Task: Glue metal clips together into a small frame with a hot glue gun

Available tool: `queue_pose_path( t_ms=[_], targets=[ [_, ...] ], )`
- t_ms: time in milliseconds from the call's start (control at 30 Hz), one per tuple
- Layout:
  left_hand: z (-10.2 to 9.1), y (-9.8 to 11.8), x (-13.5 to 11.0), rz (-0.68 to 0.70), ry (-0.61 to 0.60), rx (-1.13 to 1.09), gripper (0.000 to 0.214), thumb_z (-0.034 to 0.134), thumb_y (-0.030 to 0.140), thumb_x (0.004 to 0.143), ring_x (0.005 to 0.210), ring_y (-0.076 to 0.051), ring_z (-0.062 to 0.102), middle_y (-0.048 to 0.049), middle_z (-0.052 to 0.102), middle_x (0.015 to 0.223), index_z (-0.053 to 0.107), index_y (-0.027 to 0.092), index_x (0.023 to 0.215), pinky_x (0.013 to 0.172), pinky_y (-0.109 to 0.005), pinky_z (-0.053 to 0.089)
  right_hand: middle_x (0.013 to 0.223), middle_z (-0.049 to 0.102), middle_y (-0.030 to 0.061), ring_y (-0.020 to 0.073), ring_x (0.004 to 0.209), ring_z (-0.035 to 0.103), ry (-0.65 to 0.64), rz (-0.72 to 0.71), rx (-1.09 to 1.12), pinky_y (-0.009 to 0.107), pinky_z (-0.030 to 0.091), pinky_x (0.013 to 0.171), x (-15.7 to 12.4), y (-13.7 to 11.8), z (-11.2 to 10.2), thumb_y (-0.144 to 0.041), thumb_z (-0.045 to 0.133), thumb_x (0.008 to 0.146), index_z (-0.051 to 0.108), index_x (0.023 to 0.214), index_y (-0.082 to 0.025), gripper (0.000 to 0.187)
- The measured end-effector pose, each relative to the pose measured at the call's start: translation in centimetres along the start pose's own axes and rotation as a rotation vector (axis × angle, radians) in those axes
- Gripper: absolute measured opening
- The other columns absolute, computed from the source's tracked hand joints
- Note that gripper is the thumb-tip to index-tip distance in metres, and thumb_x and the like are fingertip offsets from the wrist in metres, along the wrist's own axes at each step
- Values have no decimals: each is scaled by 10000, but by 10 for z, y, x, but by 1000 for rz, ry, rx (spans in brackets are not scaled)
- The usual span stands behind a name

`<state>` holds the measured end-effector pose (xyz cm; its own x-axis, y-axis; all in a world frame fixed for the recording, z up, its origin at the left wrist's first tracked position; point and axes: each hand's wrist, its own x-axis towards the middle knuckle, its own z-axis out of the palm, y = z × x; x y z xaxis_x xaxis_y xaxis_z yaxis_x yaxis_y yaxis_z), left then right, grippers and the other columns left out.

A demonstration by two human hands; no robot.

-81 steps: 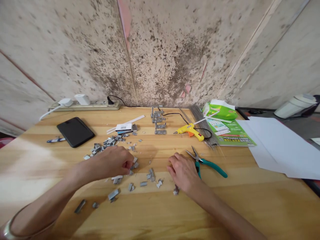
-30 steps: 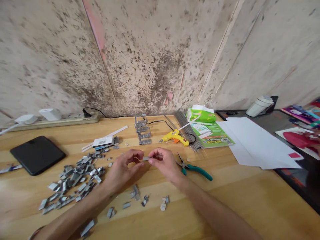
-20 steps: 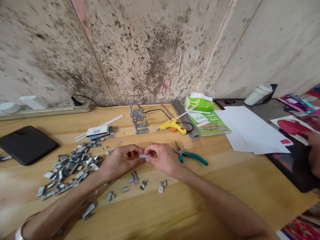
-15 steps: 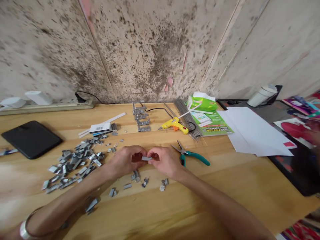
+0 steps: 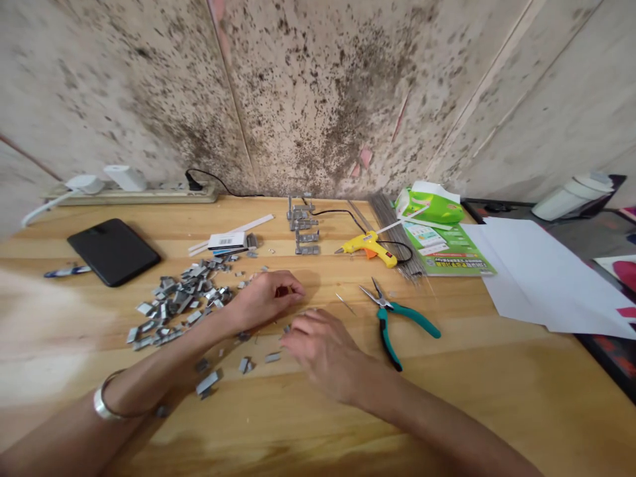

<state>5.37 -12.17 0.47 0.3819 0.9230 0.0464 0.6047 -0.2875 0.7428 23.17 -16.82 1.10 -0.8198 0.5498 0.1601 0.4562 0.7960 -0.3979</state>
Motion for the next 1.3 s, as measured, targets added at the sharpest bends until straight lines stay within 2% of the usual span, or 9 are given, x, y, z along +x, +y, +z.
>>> queue_pose_path(
  t_ms=[233, 367, 433, 500, 567, 667, 867, 1067, 1300],
  targets=[
    [9, 3, -2, -7, 10, -4, 140, 558, 176, 752, 684, -127, 600, -11, 678, 771, 694, 177, 786, 618, -209, 445, 830, 530, 58, 186, 788, 435, -3, -68, -266, 319, 367, 703, 9, -21, 26, -144, 442, 874, 599, 841, -174, 164],
    [8, -2, -1, 38, 39, -6, 148, 548, 171, 756, 661, -122, 583, -12, 671, 777, 693, 177, 787, 603, -209, 435, 862, 552, 58, 181, 805, 468, 5, -129, -141, 313, 389, 727, 7, -23, 13, -111, 437, 850, 581, 811, -165, 158],
    [5, -5, 0, 64, 61, 6, 157, 540, 172, 763, 659, -119, 576, -13, 669, 795, 691, 178, 806, 606, -209, 430, 886, 581, 48, 160, 814, 505, 119, -19, 28, 282, 404, 739, 5, -13, -1, -126, 435, 866, 584, 851, -170, 156],
    [1, -8, 1, 71, 74, 24, 162, 536, 172, 764, 662, -121, 572, -15, 674, 808, 688, 178, 821, 613, -211, 427, 831, 603, 32, 144, 783, 540, 284, 206, 105, 262, 412, 725, 2, 1, -13, -154, 430, 890, 584, 870, -183, 158],
    [-3, -9, 2, 50, 43, 47, 166, 533, 183, 765, 647, -123, 571, -14, 681, 792, 687, 179, 828, 600, -213, 422, 846, 620, 31, 152, 792, 559, 312, 358, 78, 267, 411, 716, -1, 17, -18, -156, 452, 877, 597, 891, -190, 149],
    [-6, -8, 1, 13, -60, 116, 157, 548, 215, 754, 654, -135, 588, -8, 689, 772, 692, 195, 812, 598, -218, 418, 835, 616, 37, 155, 780, 562, 248, 434, -42, 261, 402, 706, -3, 33, -14, -170, 488, 862, 616, 844, -184, 130],
    [2, 3, -6, 9, -124, 297, 142, 628, 273, 695, 695, -158, 602, 7, 676, 815, 679, 241, 824, 594, -231, 391, 830, 587, 57, 167, 782, 535, 108, 349, -302, 270, 370, 668, -5, 39, -1, -117, 468, 856, 622, 835, -175, 166],
    [5, 7, -6, 52, -127, 362, 133, 583, 230, 719, 701, -160, 596, 0, 657, 821, 667, 228, 822, 601, -241, 375, 805, 594, 16, 137, 774, 555, 16, 368, -113, 238, 380, 668, -6, 37, -13, -101, 537, 809, 628, 767, -186, 132],
    [5, 5, -6, 47, -96, 362, 126, 562, 210, 722, 675, -147, 584, 6, 646, 799, 664, 231, 794, 587, -236, 364, 900, 612, 51, 195, 864, 561, -25, 496, -246, 284, 385, 712, -5, 35, -22, -181, 588, 793, 645, 911, -177, 131]
  ],
)
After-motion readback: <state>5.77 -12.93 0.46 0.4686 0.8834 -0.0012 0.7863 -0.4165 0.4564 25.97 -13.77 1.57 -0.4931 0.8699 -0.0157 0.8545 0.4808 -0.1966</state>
